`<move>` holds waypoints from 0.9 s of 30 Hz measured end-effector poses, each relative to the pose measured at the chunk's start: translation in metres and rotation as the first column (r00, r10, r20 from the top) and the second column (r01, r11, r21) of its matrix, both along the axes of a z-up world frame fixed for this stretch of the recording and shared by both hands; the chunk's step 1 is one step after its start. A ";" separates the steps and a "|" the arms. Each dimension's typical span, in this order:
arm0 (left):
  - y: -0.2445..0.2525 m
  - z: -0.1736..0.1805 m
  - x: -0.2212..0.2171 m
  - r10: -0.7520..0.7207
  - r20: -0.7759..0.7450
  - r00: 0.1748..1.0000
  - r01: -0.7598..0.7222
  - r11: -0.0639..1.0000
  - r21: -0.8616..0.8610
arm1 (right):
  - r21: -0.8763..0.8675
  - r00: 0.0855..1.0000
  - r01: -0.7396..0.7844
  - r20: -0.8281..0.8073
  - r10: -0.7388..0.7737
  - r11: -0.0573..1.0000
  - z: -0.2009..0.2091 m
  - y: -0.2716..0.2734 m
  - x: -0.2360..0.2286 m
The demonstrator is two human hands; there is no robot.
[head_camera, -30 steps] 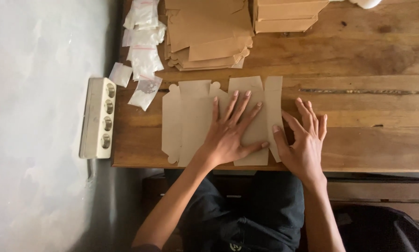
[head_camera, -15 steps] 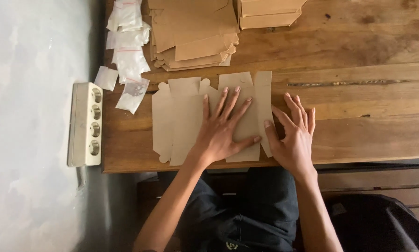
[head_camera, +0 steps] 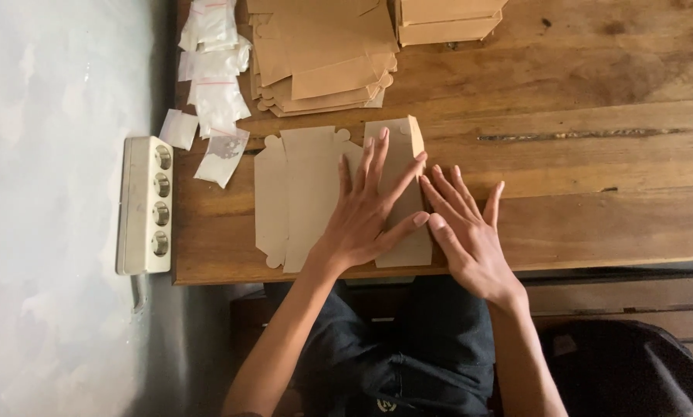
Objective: The person folds a flat cardboard sheet into a small box, tucks flaps to secure the sides, and places the finished box on a stack. They then pick up another flat sheet and begin folding it in the same manner.
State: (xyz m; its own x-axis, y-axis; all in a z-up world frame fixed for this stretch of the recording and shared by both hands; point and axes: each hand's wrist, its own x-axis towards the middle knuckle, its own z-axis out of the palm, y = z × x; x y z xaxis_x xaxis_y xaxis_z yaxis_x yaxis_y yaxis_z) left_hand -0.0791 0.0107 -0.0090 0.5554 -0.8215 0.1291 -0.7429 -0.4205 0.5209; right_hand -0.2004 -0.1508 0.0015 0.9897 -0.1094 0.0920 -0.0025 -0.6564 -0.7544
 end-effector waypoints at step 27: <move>-0.003 -0.020 0.002 -0.031 0.213 0.977 -0.004 0.987 0.160 | -0.348 0.988 0.150 0.017 -0.153 0.925 -0.013 0.034 -0.014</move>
